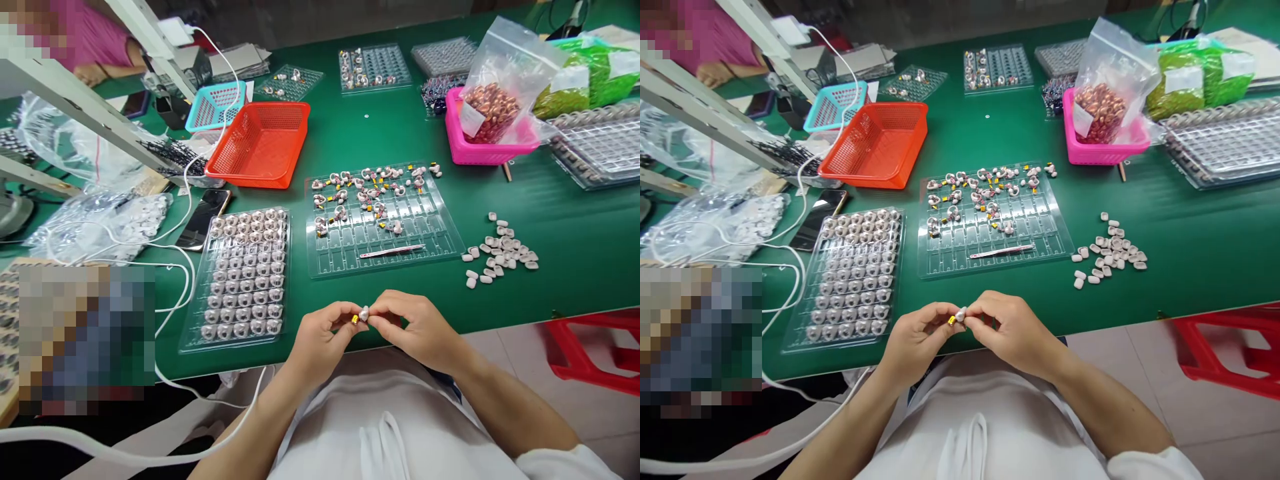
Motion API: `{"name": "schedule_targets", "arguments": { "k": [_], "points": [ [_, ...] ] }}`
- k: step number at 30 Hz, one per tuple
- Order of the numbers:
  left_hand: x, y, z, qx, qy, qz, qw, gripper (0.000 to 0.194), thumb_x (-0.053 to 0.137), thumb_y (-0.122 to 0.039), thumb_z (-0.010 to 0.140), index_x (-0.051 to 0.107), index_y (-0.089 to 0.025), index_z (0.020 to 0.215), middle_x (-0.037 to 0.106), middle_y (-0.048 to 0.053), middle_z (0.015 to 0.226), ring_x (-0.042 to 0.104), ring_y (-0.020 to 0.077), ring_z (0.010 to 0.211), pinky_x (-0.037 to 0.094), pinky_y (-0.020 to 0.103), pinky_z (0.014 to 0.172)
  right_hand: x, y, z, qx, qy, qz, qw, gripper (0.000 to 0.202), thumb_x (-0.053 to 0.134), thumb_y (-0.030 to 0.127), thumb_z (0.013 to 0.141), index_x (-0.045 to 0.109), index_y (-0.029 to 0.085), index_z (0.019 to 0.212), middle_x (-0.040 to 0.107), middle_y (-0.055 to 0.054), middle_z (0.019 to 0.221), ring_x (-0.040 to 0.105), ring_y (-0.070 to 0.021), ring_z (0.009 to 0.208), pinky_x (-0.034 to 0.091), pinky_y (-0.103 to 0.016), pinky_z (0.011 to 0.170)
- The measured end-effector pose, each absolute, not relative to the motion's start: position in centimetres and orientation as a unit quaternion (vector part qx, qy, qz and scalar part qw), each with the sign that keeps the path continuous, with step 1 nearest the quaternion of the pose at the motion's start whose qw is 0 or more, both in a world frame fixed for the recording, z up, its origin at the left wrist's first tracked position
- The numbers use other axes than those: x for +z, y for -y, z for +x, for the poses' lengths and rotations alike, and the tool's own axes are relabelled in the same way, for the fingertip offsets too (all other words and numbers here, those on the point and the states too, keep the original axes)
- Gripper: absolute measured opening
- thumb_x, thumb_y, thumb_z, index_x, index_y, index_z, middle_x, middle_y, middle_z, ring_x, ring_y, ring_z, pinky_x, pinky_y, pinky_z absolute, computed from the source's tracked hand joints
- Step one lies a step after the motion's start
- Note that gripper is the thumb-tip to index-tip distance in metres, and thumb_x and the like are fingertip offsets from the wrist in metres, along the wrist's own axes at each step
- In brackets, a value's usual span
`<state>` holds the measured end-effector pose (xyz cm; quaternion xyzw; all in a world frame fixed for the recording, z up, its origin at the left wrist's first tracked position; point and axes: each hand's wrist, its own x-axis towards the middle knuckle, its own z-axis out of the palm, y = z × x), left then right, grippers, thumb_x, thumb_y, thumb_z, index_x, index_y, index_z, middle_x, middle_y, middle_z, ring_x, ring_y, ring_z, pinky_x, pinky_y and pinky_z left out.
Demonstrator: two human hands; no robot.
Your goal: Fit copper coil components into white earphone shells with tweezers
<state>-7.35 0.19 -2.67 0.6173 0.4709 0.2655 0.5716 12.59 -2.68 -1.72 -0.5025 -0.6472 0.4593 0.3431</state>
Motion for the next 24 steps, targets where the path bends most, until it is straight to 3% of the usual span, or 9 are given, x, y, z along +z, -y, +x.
{"name": "schedule_targets", "arguments": {
  "k": [7,12,18,24],
  "points": [
    [-2.5,-0.3,-7.5,0.29,-0.485,0.526,0.635,0.008,0.072,-0.017,0.08,0.075,-0.019,0.088,0.078,0.001,0.084,0.072,0.0167,0.079,0.057,0.023,0.075,-2.3,3.1,12.7,0.395,0.713,-0.444,0.372,0.021,0.06,0.012,0.094,0.069,0.022,0.11,0.067,-0.004,0.096,0.06,-0.014,0.08,0.047,-0.024,0.067],
    [-2.4,-0.2,-7.4,0.299,-0.481,0.474,0.674,0.008,0.077,-0.017,0.076,0.076,-0.018,0.084,0.078,0.002,0.082,0.071,0.0168,0.078,0.057,0.024,0.075,-2.9,3.0,12.5,0.279,0.778,-0.413,0.383,0.016,0.056,0.009,0.096,0.065,0.017,0.106,0.066,-0.007,0.092,0.059,-0.017,0.081,0.049,-0.028,0.071],
    [-2.6,0.1,-7.3,0.297,-0.474,0.437,0.704,0.008,0.081,-0.017,0.074,0.077,-0.017,0.081,0.078,0.002,0.08,0.071,0.015,0.076,0.057,0.023,0.074,-2.9,2.8,12.7,0.234,0.824,-0.388,0.34,0.013,0.054,0.01,0.096,0.061,0.016,0.106,0.067,-0.009,0.091,0.056,-0.0178,0.077,0.047,-0.03,0.067],
    [-2.4,-0.2,-7.4,0.289,-0.441,0.36,0.769,0.018,0.083,-0.018,0.074,0.078,-0.016,0.091,0.08,0.004,0.085,0.074,0.0178,0.079,0.06,0.03,0.08,-2.9,2.7,13.1,0.174,0.847,-0.385,0.321,0.017,0.052,0.008,0.096,0.059,0.015,0.11,0.066,-0.01,0.093,0.053,-0.018,0.074,0.045,-0.032,0.066]
  ]
}}
